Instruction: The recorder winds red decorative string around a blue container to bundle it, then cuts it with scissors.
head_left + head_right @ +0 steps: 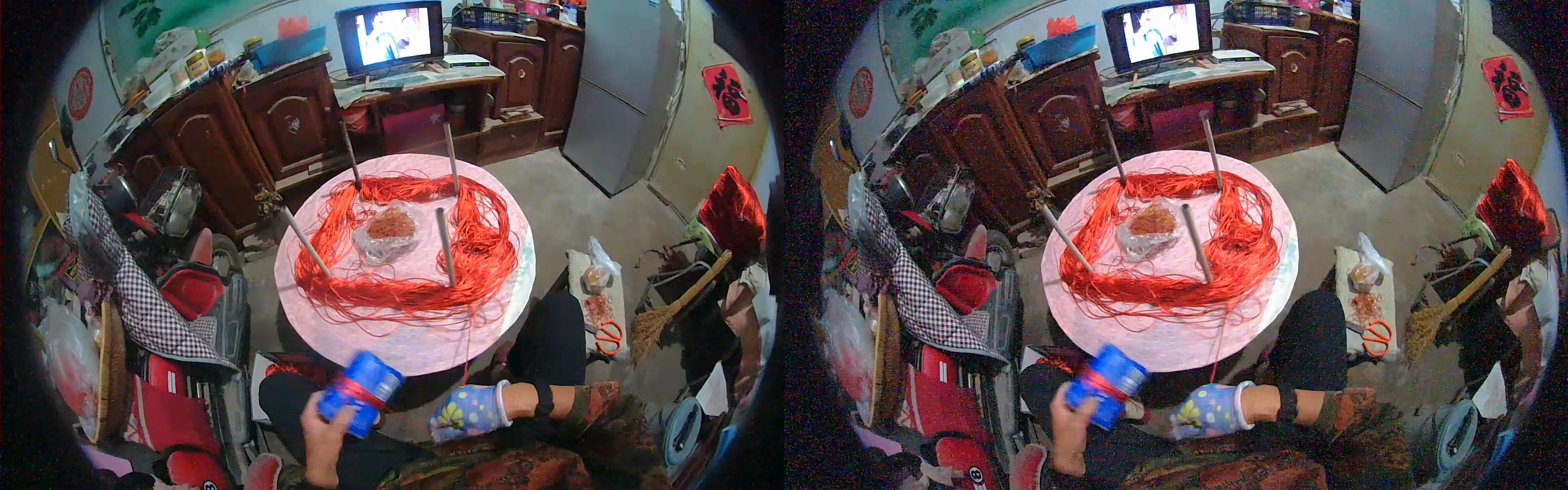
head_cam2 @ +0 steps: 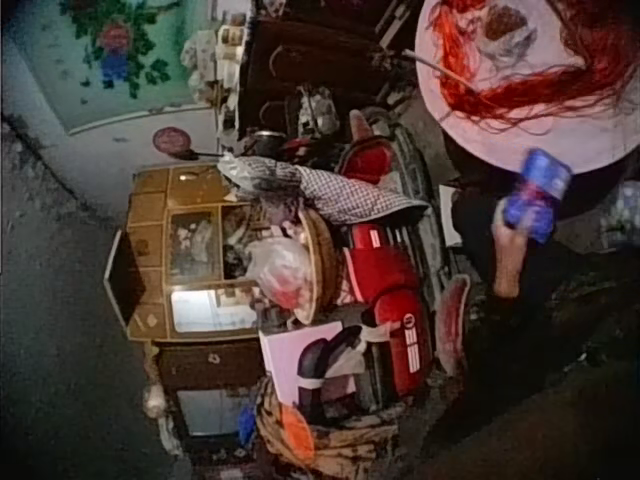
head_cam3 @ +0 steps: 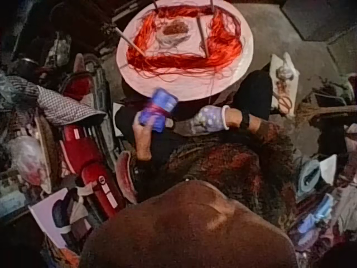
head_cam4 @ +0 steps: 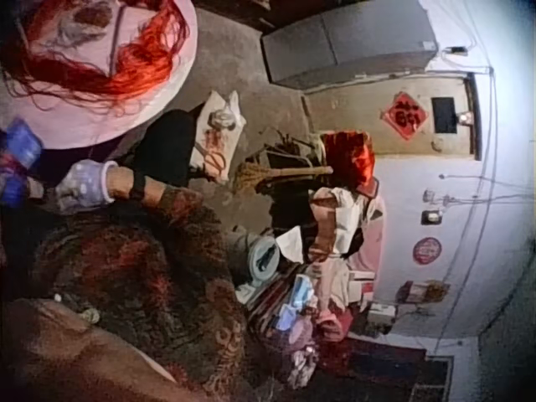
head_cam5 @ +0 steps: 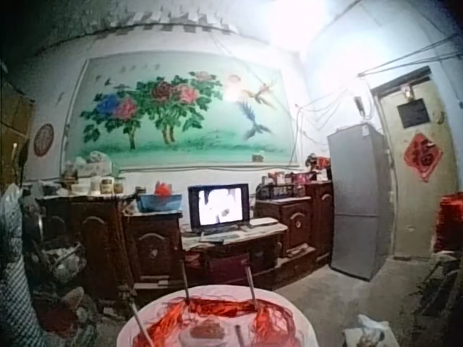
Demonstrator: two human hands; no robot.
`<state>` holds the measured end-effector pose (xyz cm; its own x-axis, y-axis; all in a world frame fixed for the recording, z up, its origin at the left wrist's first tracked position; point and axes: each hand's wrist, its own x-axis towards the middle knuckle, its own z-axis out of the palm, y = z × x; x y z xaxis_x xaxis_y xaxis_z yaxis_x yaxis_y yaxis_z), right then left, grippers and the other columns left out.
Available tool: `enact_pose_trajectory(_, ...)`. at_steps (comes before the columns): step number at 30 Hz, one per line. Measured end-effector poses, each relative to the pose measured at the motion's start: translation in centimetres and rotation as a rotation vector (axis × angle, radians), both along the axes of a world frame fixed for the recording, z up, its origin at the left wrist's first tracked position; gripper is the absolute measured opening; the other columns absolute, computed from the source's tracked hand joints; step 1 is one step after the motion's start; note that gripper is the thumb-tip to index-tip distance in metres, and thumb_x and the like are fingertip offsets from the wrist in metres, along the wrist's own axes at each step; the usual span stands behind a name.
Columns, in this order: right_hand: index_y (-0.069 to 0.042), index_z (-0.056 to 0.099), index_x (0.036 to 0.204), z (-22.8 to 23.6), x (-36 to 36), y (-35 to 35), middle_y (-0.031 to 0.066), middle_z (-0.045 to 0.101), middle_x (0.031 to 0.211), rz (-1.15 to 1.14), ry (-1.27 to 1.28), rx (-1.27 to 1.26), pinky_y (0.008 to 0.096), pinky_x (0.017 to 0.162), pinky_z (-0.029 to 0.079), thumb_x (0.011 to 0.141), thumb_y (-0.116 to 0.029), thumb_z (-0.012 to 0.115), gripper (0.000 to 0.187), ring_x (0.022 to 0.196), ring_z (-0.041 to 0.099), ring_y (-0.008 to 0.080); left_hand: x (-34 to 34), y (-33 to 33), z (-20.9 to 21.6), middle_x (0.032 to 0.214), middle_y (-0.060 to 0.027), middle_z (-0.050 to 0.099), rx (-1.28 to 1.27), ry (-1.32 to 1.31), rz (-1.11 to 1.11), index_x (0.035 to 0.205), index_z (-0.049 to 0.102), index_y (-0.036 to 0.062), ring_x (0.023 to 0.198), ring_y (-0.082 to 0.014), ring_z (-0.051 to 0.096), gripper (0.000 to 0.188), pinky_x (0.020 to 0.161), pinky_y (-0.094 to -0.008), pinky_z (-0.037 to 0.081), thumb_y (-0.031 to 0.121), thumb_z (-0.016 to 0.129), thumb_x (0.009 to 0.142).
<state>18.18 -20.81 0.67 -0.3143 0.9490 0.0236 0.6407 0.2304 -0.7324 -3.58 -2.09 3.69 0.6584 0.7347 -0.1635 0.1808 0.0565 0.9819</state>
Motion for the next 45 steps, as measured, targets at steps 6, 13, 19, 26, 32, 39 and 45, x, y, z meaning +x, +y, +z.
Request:
enact_pose_trajectory(6, -0.008, 0.068, 0.094, 3.8, 2.8, 4.1, 0.0072, 0.07, 0.082, -0.157, 0.417, -0.051, 0.033, 0.07, 0.052, 0.091, -0.03, 0.062, 0.023, 0.078, 0.068, 0.0212, -0.2, -1.0, -1.5, 0.101, -0.0038, 0.065, -0.328, 0.108, -0.673, 0.119, 0.059, 0.0006, 0.09, -0.0127, 0.06, 0.064, 0.085, -0.0304, 0.049, 0.029, 0.085, 0.067)
enact_pose_trajectory(13, -0.008, 0.065, 0.105, -2.2, 2.6, 1.2, 0.0103, 0.069, 0.095, -0.211, 0.365, -0.106, 0.0356, 0.079, 0.052, 0.094, -0.031, 0.059, 0.026, 0.088, 0.067, 0.0241, -1.4, -1.5, -0.1, 0.138, -0.0183, 0.048, -0.709, -0.62, -0.034, 0.142, 0.035, 0.0027, 0.125, -0.0303, 0.05, 0.083, 0.103, -0.0487, 0.043, 0.042, 0.073, 0.079)
enact_pose_trajectory(19, -0.009, 0.065, 0.1, 5.3, 0.3, 2.9, 0.0127, 0.067, 0.083, 0.049, -0.24, -0.181, 0.0377, 0.068, 0.052, 0.078, -0.015, 0.063, 0.023, 0.08, 0.065, 0.0339, 0.5, -0.5, -2.3, 0.107, -0.0086, 0.065, 0.123, 0.156, -0.124, 0.118, 0.059, 0.0017, 0.093, -0.0163, 0.062, 0.056, 0.084, -0.0324, 0.05, 0.027, 0.081, 0.073)
enact_pose_trajectory(26, -0.008, 0.068, 0.093, 2.4, 5.5, 4.7, 0.0083, 0.071, 0.087, -0.224, 0.351, -0.103, 0.033, 0.072, 0.052, 0.085, -0.034, 0.068, 0.027, 0.08, 0.067, 0.0191, -1.4, 0.0, 0.2, 0.114, -0.0106, 0.063, -0.35, -0.207, -0.718, 0.131, 0.05, 0.0012, 0.103, -0.0208, 0.061, 0.066, 0.093, -0.0366, 0.048, 0.027, 0.078, 0.077)
enact_pose_trajectory(32, -0.01, 0.066, 0.102, -1.6, 3.0, 0.9, 0.0122, 0.07, 0.09, -0.211, 0.195, -0.036, 0.0378, 0.073, 0.053, 0.091, -0.026, 0.06, 0.021, 0.083, 0.067, 0.0293, -2.0, 0.2, -0.7, 0.131, -0.0162, 0.051, -0.686, -0.756, 0.146, 0.139, 0.036, 0.0023, 0.115, -0.0287, 0.055, 0.072, 0.095, -0.0457, 0.048, 0.033, 0.069, 0.084)
enact_pose_trajectory(39, -0.011, 0.066, 0.097, 5.8, 2.0, 4.3, 0.0119, 0.067, 0.087, 0.05, -0.011, -0.031, 0.0384, 0.07, 0.052, 0.09, -0.023, 0.058, 0.016, 0.08, 0.066, 0.0308, -0.1, -0.5, -2.2, 0.088, -0.0033, 0.064, 0.057, 0.23, -0.322, 0.104, 0.063, 0.0013, 0.08, -0.0111, 0.06, 0.046, 0.074, -0.0316, 0.052, 0.02, 0.083, 0.068)
enact_pose_trajectory(45, -0.005, 0.068, 0.101, 0.7, 6.0, 4.2, 0.007, 0.071, 0.097, -0.312, 0.425, -0.171, 0.0293, 0.076, 0.051, 0.093, -0.022, 0.061, 0.021, 0.086, 0.065, 0.0129, -3.2, -0.3, -0.1, 0.114, -0.0112, 0.062, -0.723, -0.285, -0.468, 0.126, 0.052, 0.0, 0.104, -0.0208, 0.06, 0.068, 0.096, -0.0371, 0.046, 0.024, 0.079, 0.069)
